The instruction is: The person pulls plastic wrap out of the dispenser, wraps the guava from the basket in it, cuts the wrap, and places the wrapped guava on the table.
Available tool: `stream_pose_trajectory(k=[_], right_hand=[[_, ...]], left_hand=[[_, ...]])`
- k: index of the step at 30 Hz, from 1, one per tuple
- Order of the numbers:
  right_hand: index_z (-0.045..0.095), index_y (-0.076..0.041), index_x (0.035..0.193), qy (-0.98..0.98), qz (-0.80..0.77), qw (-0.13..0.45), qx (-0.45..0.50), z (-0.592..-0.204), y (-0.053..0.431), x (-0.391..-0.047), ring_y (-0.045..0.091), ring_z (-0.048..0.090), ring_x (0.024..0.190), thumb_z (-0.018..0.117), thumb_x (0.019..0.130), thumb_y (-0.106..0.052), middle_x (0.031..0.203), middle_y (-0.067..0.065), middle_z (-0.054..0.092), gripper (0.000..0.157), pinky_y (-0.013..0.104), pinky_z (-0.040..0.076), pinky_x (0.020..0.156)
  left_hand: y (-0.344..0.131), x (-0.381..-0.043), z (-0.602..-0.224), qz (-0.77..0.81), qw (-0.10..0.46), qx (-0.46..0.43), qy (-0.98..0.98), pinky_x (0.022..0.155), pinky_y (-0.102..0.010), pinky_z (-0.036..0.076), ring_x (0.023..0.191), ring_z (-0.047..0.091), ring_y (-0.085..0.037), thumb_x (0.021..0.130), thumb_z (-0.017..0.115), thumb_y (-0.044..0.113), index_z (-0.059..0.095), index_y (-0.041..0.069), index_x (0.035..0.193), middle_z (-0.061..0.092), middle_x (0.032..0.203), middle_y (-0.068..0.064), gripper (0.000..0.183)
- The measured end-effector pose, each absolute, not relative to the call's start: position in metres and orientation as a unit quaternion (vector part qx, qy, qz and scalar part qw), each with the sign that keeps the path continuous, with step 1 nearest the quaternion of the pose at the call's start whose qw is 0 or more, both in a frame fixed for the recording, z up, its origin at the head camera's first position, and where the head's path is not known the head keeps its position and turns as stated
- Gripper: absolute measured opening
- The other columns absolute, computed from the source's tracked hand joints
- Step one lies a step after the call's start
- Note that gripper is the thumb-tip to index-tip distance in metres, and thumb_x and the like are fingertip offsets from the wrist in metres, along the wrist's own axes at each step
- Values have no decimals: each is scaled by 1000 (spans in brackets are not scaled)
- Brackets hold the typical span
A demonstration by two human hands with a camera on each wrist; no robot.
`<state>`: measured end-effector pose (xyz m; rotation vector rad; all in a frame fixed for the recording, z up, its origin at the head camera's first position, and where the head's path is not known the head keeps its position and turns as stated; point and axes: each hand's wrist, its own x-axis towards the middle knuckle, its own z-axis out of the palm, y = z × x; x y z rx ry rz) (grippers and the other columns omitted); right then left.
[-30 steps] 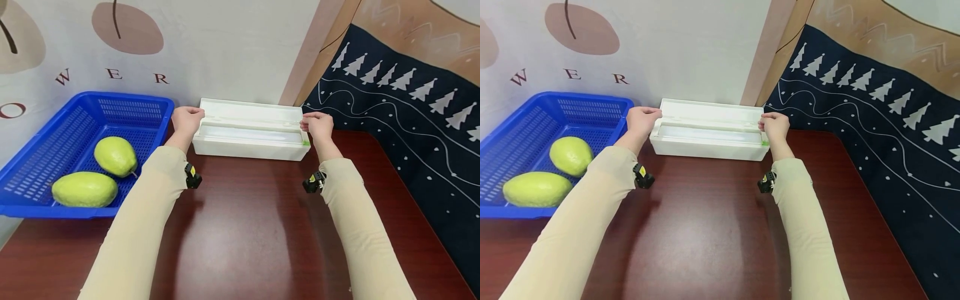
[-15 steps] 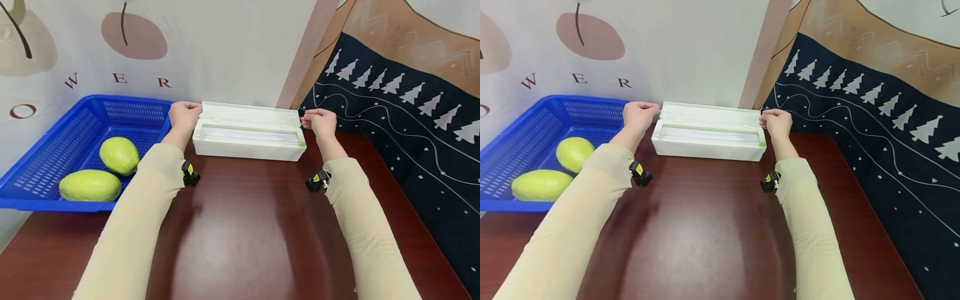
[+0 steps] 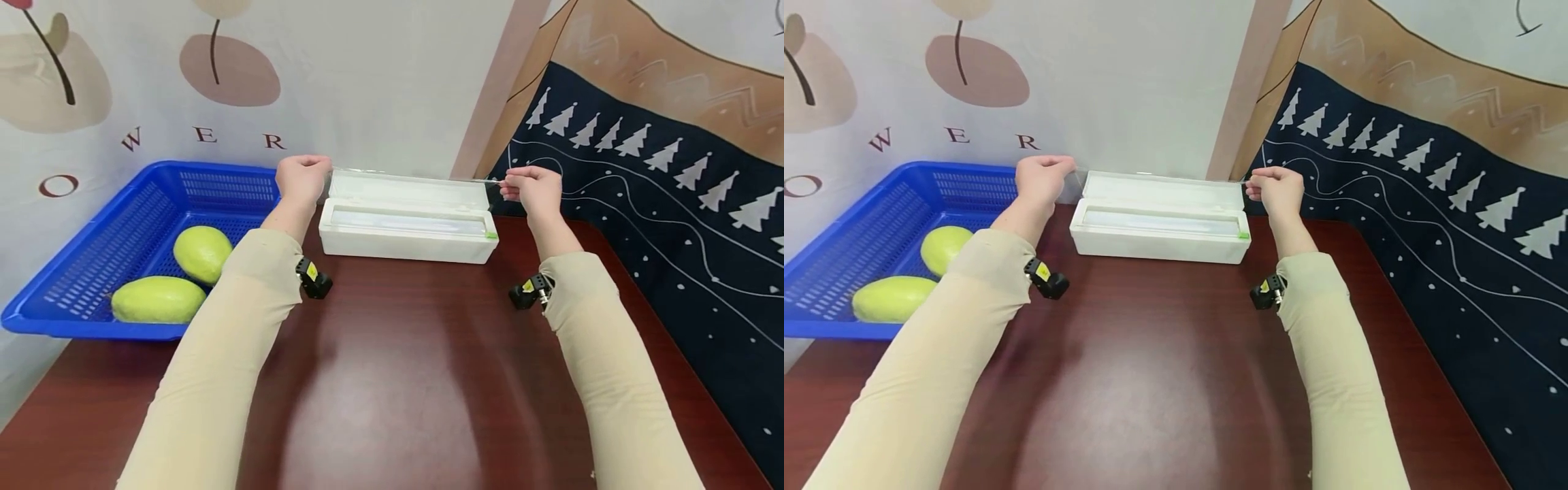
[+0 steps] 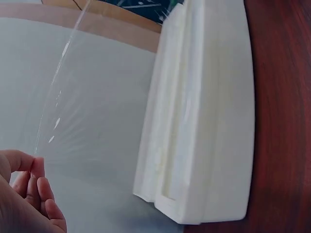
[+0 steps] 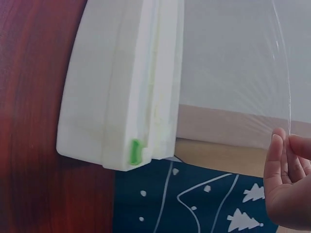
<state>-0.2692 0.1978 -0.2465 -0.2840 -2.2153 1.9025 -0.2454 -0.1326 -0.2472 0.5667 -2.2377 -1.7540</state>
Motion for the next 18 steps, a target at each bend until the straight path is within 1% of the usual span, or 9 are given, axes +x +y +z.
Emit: stream_pose_trajectory(k=[5,9,14,18], right_hand=[[66,-13,78,-739,659,109,-89,-234,199,-263,4,62,53,61,88,-5,60,-7,64,14,13,51,57],[66,-15,73,-723,676,113,-88,-224,199,-259,5,63,53,62,88,-4,61,-6,64,19,14,51,56],[67,-13,73,-711,690,114,-76,-212,199,-253,7,63,54,63,87,-5,63,-4,66,17,14,51,56],[68,-13,74,-708,694,114,-64,-204,200,-247,7,64,54,64,86,-6,64,-3,67,15,14,52,58]], left_hand=[[-133,-243,-237,-617,127,190,-753,98,-26,41,116,51,-13,88,56,16,69,9,110,63,121,-5,27],[-133,-239,-227,-636,127,188,-737,102,-25,37,120,48,-12,87,58,15,70,9,109,61,124,-4,26],[-135,-231,-217,-659,125,179,-720,105,-25,34,124,43,-13,88,59,17,71,9,108,58,128,-2,24],[-137,-225,-210,-672,129,165,-710,102,-24,36,122,45,-12,88,61,16,73,11,97,60,126,-3,16]])
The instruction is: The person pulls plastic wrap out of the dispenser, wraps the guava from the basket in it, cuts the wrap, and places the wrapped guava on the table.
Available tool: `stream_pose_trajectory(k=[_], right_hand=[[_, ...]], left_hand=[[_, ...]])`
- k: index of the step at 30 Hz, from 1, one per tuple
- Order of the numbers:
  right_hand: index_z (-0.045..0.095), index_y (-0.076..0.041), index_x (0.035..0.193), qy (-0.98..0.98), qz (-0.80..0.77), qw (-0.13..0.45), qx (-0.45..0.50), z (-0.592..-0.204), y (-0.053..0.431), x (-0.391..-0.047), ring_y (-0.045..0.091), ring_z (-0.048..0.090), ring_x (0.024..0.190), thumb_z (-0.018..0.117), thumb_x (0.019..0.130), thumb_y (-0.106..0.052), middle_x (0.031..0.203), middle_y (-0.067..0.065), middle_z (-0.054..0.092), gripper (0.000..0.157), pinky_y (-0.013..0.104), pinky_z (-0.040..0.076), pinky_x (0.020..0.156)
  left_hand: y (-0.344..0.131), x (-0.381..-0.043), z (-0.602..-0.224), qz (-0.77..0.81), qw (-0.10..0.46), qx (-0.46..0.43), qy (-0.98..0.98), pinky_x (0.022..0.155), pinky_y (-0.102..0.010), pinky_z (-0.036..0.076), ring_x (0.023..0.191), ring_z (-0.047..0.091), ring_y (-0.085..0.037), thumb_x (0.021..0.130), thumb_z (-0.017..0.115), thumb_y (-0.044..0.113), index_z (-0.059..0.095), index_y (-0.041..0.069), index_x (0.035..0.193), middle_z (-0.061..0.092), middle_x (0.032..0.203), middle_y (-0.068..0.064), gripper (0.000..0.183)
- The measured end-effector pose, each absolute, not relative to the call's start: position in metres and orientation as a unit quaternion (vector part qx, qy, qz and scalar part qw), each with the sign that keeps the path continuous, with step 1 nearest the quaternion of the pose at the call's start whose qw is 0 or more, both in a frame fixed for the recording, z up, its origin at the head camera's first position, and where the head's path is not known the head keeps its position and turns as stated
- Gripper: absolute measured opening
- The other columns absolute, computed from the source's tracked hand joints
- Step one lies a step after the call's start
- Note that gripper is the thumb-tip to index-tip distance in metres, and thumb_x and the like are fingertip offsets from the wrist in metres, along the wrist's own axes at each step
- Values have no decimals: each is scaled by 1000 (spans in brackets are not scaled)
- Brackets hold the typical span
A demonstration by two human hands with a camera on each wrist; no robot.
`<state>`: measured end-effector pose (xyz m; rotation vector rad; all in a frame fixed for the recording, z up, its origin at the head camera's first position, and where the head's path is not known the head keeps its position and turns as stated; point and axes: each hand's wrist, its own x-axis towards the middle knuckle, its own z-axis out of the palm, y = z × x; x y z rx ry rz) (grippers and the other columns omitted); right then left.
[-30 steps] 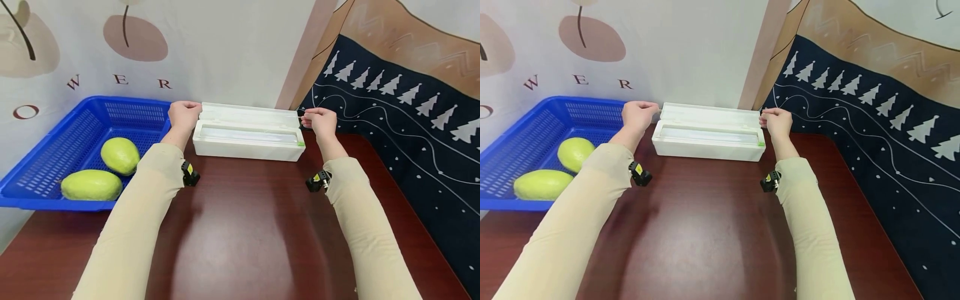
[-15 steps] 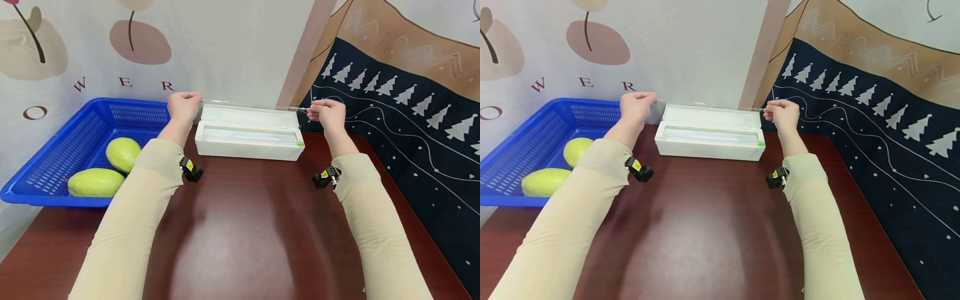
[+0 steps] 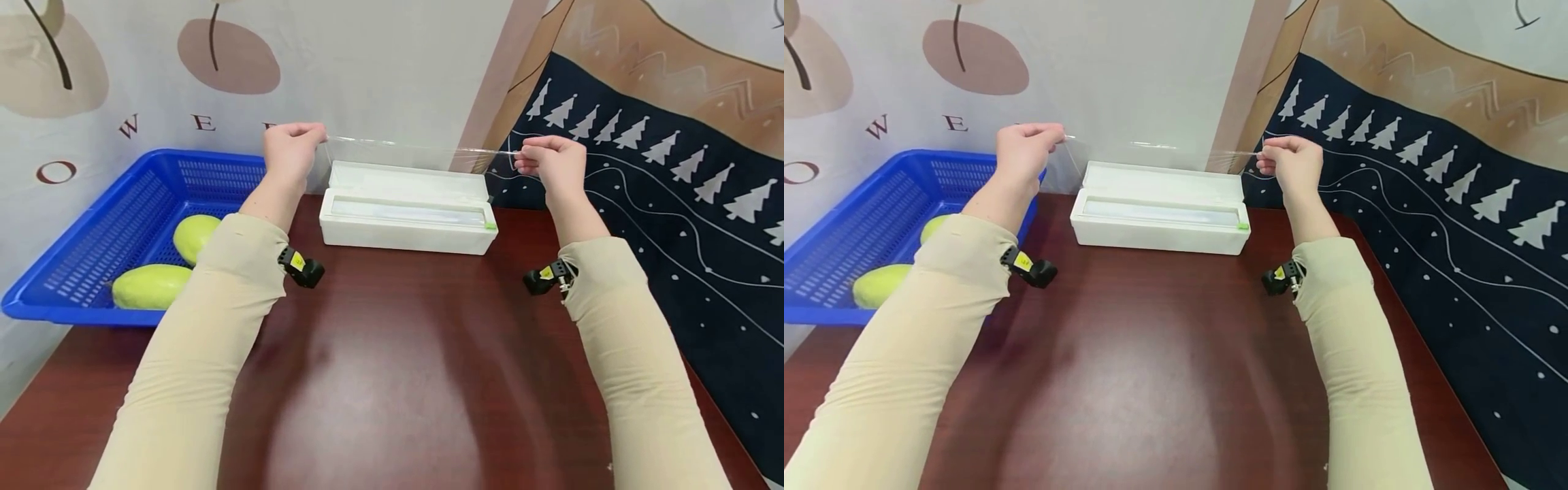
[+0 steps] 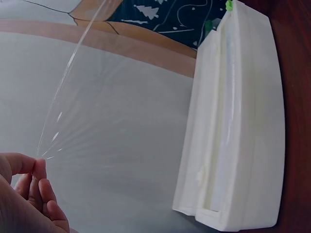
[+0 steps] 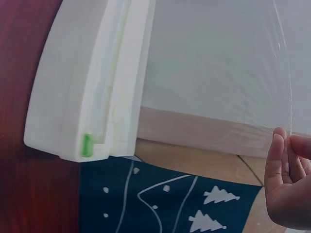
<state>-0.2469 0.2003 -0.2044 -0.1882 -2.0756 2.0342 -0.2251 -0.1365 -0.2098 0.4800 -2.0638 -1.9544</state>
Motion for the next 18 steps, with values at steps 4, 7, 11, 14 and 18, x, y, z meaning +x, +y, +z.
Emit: stream_pose_trajectory(k=[4,7,11,14,18], right_hand=[[69,-12,75,-702,700,119,-54,-197,201,-243,8,64,55,64,86,-7,65,-2,67,13,14,52,58],[69,-12,76,-696,707,121,-45,-192,202,-240,8,64,55,65,86,-6,66,-2,67,12,15,52,58],[70,-10,76,-683,720,121,-29,-185,203,-235,9,65,56,66,84,-6,67,0,68,10,16,52,58],[71,-8,77,-673,730,122,-15,-180,204,-232,10,66,56,68,83,-6,67,1,69,7,16,53,59],[71,-7,78,-665,736,126,0,-173,206,-227,11,66,56,68,82,-4,68,2,69,6,17,53,59]], left_hand=[[-138,-221,-202,-691,136,155,-693,95,-21,40,109,50,-10,88,62,14,73,13,82,63,117,-1,12],[-139,-217,-197,-706,136,152,-678,89,-20,40,96,50,-8,87,63,14,73,14,81,63,106,2,12],[-139,-213,-190,-720,143,136,-666,84,-20,40,88,49,-7,87,63,12,73,13,81,62,101,3,12],[-140,-209,-186,-732,149,122,-653,83,-20,39,87,49,-7,87,63,11,72,14,76,63,99,4,14],[-140,-205,-180,-744,153,111,-640,83,-19,36,86,48,-8,86,63,11,71,15,73,63,95,5,16]])
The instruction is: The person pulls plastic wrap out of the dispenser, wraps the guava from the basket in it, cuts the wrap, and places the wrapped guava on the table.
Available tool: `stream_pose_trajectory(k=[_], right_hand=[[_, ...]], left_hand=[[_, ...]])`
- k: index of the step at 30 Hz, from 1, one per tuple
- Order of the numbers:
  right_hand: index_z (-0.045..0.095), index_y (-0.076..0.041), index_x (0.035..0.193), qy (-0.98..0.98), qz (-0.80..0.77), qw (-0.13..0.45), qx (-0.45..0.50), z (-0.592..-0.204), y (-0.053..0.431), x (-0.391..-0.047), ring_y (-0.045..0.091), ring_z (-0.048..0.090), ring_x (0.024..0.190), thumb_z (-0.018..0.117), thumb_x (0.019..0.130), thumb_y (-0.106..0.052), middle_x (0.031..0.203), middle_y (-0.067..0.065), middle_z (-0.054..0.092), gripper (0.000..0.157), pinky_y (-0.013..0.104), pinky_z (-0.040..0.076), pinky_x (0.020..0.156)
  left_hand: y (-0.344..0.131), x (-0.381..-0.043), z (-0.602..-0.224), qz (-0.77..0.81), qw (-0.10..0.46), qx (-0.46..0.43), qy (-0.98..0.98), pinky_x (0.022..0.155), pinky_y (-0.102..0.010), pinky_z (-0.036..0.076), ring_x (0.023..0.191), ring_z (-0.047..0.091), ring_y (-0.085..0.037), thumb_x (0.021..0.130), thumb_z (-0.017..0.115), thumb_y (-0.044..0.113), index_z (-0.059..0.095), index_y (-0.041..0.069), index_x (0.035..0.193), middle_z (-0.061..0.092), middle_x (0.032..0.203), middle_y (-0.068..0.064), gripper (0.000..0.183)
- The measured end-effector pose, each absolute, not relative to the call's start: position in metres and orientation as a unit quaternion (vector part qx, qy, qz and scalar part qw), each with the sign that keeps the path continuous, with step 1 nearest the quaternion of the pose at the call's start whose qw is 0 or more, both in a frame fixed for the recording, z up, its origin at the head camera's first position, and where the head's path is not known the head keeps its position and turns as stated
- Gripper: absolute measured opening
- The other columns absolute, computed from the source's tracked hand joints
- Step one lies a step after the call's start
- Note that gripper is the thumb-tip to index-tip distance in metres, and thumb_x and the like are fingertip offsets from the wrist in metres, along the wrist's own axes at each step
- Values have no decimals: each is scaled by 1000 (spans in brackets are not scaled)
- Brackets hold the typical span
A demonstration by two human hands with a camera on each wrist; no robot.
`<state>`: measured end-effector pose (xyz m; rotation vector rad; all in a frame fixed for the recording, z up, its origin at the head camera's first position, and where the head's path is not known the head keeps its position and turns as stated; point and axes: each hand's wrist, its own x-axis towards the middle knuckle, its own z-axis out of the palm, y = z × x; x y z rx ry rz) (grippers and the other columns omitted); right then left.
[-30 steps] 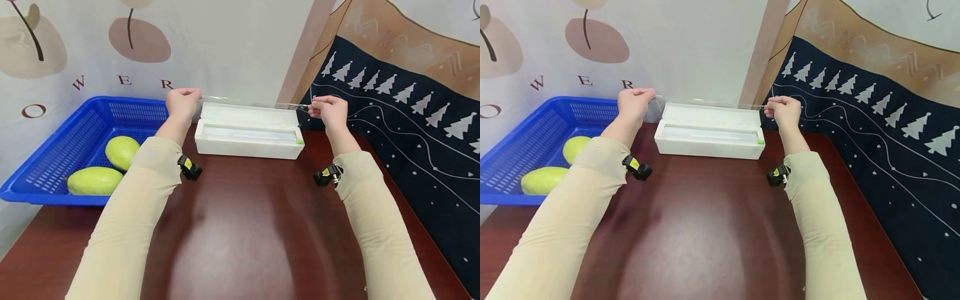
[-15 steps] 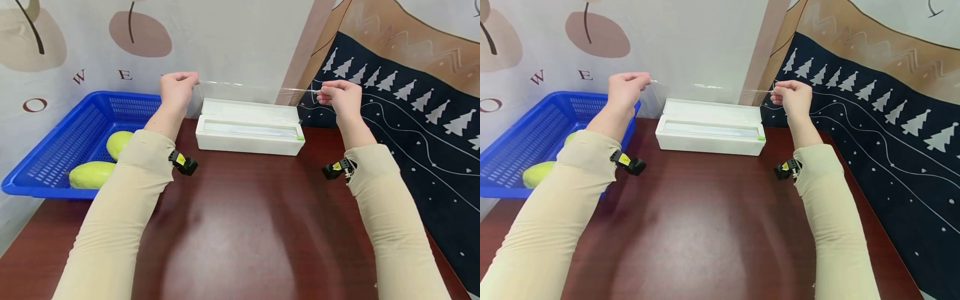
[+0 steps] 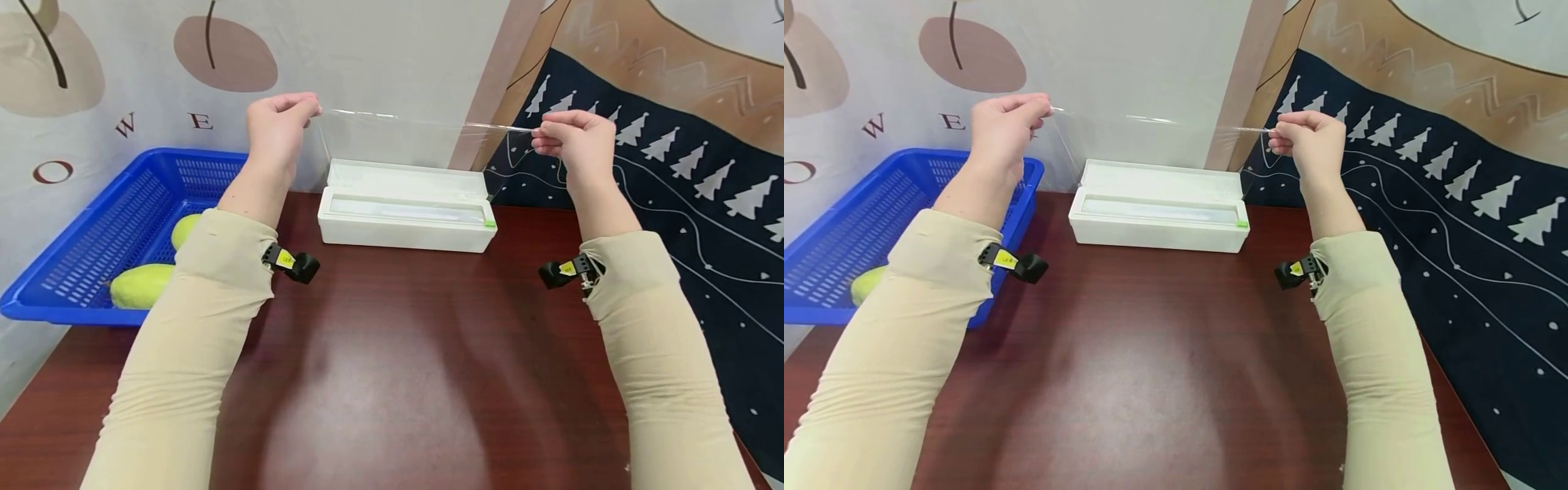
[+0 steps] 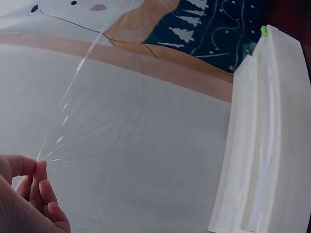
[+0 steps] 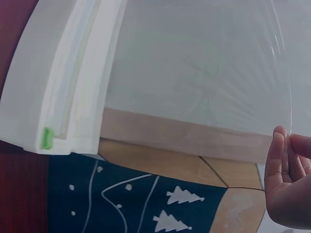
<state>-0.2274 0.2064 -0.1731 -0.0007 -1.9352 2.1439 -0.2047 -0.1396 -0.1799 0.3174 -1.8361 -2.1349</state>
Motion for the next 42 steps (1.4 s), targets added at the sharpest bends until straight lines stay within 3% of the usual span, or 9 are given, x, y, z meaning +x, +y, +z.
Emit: stream_pose_trajectory(k=[6,15,19,24,31,36,39,42], right_hand=[[72,-3,82,-647,750,135,24,-162,208,-220,13,66,58,72,78,-4,69,5,69,4,19,54,60],[71,0,83,-632,757,156,49,-149,211,-212,15,67,59,74,77,-5,69,6,69,8,19,54,61],[71,-1,82,-633,756,158,54,-145,211,-210,15,68,62,71,79,-3,70,6,69,3,19,54,63],[70,-1,81,-641,745,169,67,-140,211,-205,15,68,62,70,80,-2,71,6,70,2,19,54,63],[71,-4,84,-679,710,177,61,-135,212,-198,11,69,72,78,74,-13,77,2,70,15,14,53,71],[73,-14,86,-786,578,212,51,-137,215,-195,1,65,75,77,76,-20,73,-13,68,13,13,47,88],[73,-20,82,-827,505,243,51,-138,219,-195,-2,59,71,73,80,-24,68,-19,64,4,13,44,84],[72,-22,78,-833,490,246,70,-139,225,-196,1,52,74,71,82,-22,71,-17,61,4,14,39,74]], left_hand=[[-139,-199,-170,-759,165,97,-622,85,-19,35,83,48,-9,86,64,10,71,15,71,63,96,5,17],[-139,-191,-158,-778,189,73,-595,76,-15,37,78,51,-8,84,67,8,72,14,70,64,77,7,15],[-138,-187,-155,-775,205,57,-595,73,-15,37,76,51,-8,84,67,7,72,13,72,64,68,7,14],[-139,-181,-153,-768,220,36,-600,76,-16,37,77,50,-7,84,67,8,73,12,76,63,69,6,11],[-141,-176,-149,-748,223,3,-625,81,-16,40,86,54,-6,84,68,10,72,7,94,63,79,6,12],[-145,-172,-150,-619,220,-40,-753,84,-18,41,89,50,-3,81,70,9,67,6,111,57,84,12,30],[-147,-171,-151,-498,238,-56,-832,81,-18,37,84,45,0,83,69,16,69,9,108,52,78,18,26],[-149,-169,-152,-434,246,-67,-864,76,-18,33,80,43,0,86,67,26,71,10,100,51,73,21,22]])
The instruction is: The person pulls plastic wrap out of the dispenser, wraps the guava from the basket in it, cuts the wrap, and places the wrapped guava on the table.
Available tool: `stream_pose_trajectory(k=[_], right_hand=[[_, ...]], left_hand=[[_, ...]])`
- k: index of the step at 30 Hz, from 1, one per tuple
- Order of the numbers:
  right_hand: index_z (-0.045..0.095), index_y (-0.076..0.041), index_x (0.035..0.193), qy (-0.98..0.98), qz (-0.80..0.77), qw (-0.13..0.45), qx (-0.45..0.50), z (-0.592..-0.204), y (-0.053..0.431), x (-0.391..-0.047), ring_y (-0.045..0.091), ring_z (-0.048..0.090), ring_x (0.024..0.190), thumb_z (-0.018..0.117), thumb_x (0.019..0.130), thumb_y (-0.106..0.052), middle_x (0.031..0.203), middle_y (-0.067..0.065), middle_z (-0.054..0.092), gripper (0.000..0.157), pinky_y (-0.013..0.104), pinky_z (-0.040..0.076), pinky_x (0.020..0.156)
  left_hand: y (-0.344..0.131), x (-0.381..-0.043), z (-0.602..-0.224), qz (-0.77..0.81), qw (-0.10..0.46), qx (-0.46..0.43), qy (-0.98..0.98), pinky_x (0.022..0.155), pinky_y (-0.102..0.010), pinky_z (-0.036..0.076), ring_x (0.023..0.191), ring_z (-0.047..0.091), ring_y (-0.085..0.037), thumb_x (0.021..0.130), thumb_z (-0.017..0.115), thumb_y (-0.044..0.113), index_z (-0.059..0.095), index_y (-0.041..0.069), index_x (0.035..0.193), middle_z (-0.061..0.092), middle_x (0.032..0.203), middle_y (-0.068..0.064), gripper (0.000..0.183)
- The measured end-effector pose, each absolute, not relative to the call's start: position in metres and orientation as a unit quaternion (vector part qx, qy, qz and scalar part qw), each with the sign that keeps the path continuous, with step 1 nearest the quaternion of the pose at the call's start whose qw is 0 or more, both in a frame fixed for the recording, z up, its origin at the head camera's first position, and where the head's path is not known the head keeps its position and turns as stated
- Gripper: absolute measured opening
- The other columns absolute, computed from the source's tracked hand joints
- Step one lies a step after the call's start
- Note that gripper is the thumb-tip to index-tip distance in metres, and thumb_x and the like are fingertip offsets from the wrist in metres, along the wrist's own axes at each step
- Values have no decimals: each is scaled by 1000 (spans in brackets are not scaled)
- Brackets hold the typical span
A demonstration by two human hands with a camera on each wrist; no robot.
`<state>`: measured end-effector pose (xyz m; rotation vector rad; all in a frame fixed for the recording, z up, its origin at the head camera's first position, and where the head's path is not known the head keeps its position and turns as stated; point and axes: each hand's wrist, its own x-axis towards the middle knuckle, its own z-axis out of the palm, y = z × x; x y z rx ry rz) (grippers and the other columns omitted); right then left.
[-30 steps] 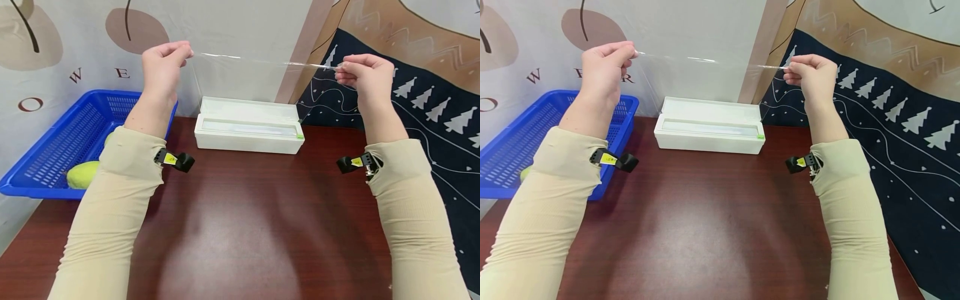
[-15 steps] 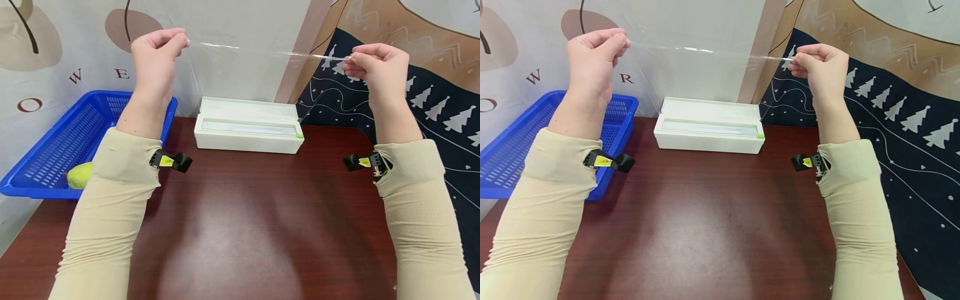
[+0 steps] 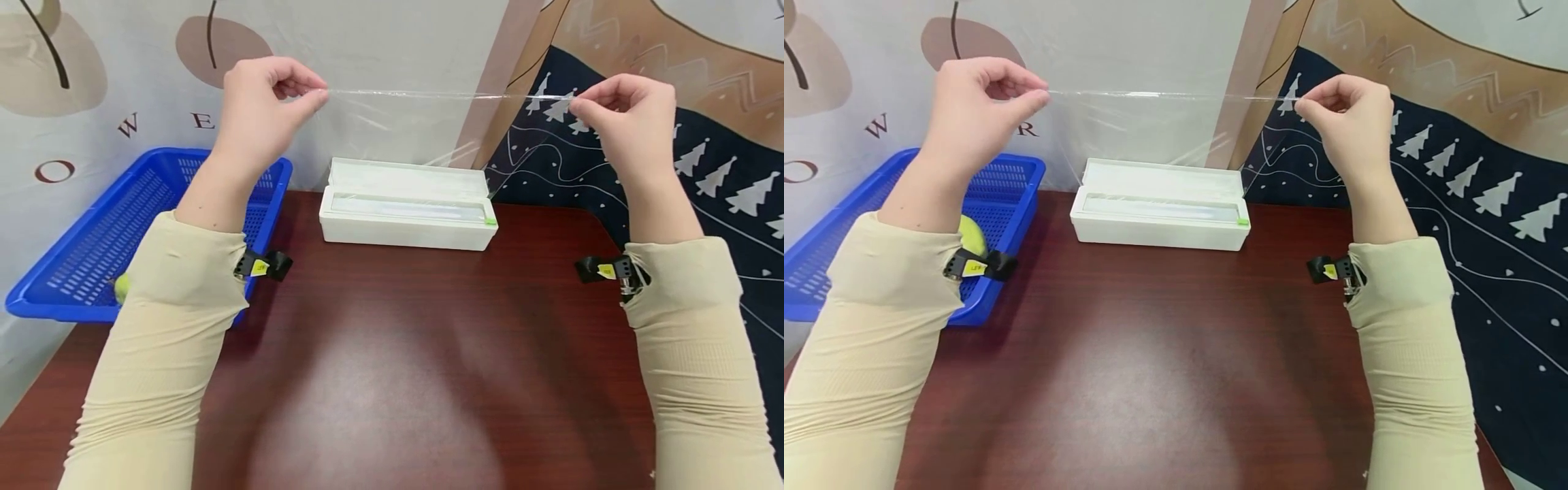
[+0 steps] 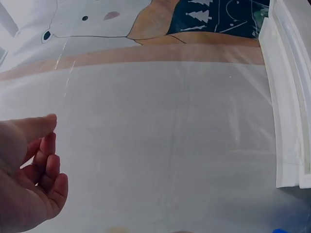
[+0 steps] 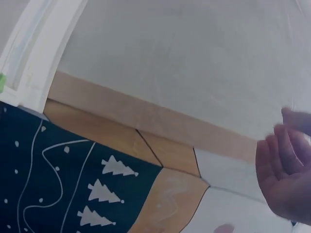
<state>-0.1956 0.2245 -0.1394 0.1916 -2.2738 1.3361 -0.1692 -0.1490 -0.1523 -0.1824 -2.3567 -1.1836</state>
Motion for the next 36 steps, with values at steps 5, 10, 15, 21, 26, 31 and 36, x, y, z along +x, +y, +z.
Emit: stream_pose_trajectory(k=[5,10,15,21,26,31,36], right_hand=[[70,-8,89,-821,524,185,128,-141,234,-194,8,54,101,65,87,-15,92,-12,66,9,20,33,105],[67,-4,91,-786,574,160,165,-142,231,-191,6,62,100,65,86,-13,91,-8,71,10,22,33,109],[64,-3,89,-740,626,159,187,-141,223,-186,9,66,93,65,85,-10,88,0,72,8,13,46,90],[56,1,88,-688,668,103,264,-149,231,-176,16,70,84,54,91,-2,89,9,73,5,18,52,81],[52,6,89,-643,678,35,354,-167,245,-166,23,71,81,40,93,10,90,16,72,13,28,54,77],[50,7,91,-646,650,-23,399,-184,255,-152,24,71,86,32,92,17,95,17,72,21,28,53,81],[51,4,94,-684,605,-85,399,-204,262,-140,21,71,87,32,92,16,97,13,72,23,26,54,80]], left_hand=[[-151,-167,-154,-412,265,-82,-868,84,-19,31,89,37,3,88,64,29,71,7,95,42,85,21,24],[-149,-171,-153,-451,287,-61,-843,92,-19,31,96,36,6,87,65,29,72,10,94,36,92,19,21],[-148,-174,-154,-522,300,-60,-796,90,-18,37,94,47,3,87,65,23,69,17,84,53,98,15,8],[-144,-165,-165,-626,239,-144,-728,95,-23,42,93,61,-7,93,55,12,58,15,80,69,97,4,14],[-144,-149,-180,-681,198,-198,-676,89,-25,47,81,66,-9,94,51,7,54,10,81,70,78,7,14],[-147,-133,-203,-680,181,-222,-675,74,-21,51,71,66,-8,95,48,6,55,13,81,70,73,8,17],[-151,-121,-230,-674,126,-225,-693,61,-21,49,66,64,-8,95,46,3,55,12,81,68,71,7,19]])
